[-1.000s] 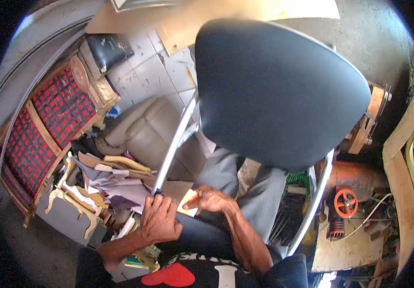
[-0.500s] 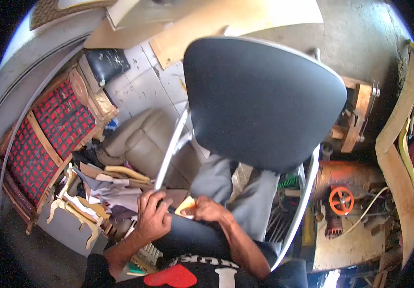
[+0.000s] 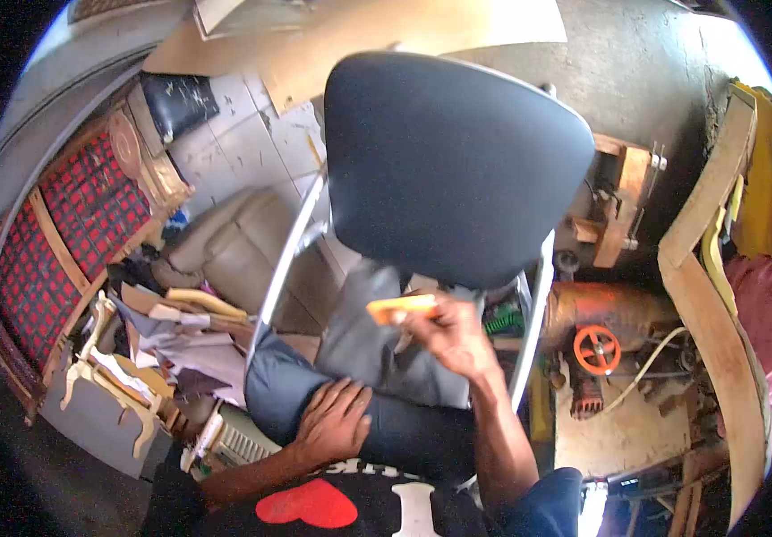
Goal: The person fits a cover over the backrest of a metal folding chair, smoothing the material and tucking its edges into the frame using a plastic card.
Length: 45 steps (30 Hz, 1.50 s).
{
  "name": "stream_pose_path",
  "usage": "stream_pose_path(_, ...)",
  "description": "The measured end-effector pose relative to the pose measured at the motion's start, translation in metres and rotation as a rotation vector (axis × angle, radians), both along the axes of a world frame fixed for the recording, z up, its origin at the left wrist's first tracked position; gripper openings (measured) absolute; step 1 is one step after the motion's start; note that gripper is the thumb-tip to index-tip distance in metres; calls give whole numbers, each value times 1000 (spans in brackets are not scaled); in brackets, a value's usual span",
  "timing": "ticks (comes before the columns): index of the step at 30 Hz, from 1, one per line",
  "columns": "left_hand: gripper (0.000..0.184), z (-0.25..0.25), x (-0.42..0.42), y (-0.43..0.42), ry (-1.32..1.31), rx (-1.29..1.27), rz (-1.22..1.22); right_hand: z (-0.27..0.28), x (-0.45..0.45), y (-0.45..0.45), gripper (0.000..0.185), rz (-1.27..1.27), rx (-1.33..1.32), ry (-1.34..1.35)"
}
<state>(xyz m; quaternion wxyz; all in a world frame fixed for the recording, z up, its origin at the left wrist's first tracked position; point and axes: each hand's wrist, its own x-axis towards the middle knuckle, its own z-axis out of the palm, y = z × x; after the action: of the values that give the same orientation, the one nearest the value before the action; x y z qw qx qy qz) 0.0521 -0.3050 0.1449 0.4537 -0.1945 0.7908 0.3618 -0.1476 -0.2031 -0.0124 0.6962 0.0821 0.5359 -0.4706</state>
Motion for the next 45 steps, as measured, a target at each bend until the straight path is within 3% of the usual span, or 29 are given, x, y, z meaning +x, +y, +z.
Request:
stream_pose_path(1, 58, -1, -5, 13, 16, 14, -62, 17, -24, 9, 27, 148, -23, 312)
stream_pose_path(3, 75, 1, -12, 41, -47, -49, -147, 50, -46, 32, 27, 204, 157, 357)
stream_pose_path(5, 79, -7, -21, 63, -35, -62, -142, 77, -48, 64, 28, 46, 325, 296)
stream_pose_path(9, 79, -40, -38, 95, -6, 33, -53, 111, -38, 97, 29, -219, 323, 528)
stream_pose_path(11, 80, -50, -44, 101, -122, 167, 46, 119, -26, 109, 28, -332, 397, 527)
stream_pose_path(12, 81, -48, -38, 100, -47, 107, 26, 125, -20, 113, 30, -311, 419, 607)
stream_pose_path(15, 77, -2, -4, 60, 94, 49, -68, 151, -7, 112, 35, -205, 339, 797)
stream_pose_path(17, 72, 56, -8, -5, -119, -36, -203, 158, 4, 125, 28, -41, 311, 881)
stream_pose_path(19, 72, 80, 20, -55, -218, -361, -168, 163, 7, 129, 29, -61, 294, 807)
stream_pose_path(21, 71, 75, 65, -68, -180, -981, -61, 158, 12, 132, 29, -233, 293, 771)
stream_pose_path(22, 71, 74, 86, -69, -188, -995, -50, 160, 11, 130, 31, -280, 378, 662)
stream_pose_path(24, 72, 67, 106, -74, -119, -648, 1070, 124, 23, 145, 40, -296, 481, 698)
stream_pose_path(25, 72, 68, 105, -69, -179, -364, 1285, 110, 30, 151, 48, -316, 505, 731)
stream_pose_path(27, 78, 61, 96, -45, -177, -179, 1427, 100, 36, 149, 48, -322, 507, 658)
stream_pose_path(28, 83, 43, 95, -31, -97, -296, 1376, 95, 42, 146, 50, -381, 525, 622)
stream_pose_path(29, 85, 29, 92, -19, -211, -602, 1287, 95, 40, 141, 50, -403, 518, 633)
stream_pose_path(31, 82, 30, 85, -22, -83, -637, 1170, 100, 29, 137, 50, -394, 563, 541)
stream_pose_path(33, 77, 45, 58, -36, -26, -589, 1096, 101, 25, 146, 54, -270, 611, 662)
stream_pose_path(35, 72, 57, 58, -30, 7, -530, 1026, 111, 21, 143, 57, -341, 583, 608)
stream_pose_path(37, 62, 31, 49, -46, 362, -678, 894, 118, 17, 131, 56, -422, 575, 682)
stream_pose_path(39, 55, 45, 17, -77, 428, -543, 894, 117, 25, 153, 56, -272, 658, 628)
stream_pose_path(43, 48, 52, -23, -110, 475, -391, 813, 106, 69, 156, 54, -443, 635, 911)
stream_pose_path(45, 48, 53, -37, -126, 560, -357, 736, 100, 83, 153, 54, -521, 668, 822)
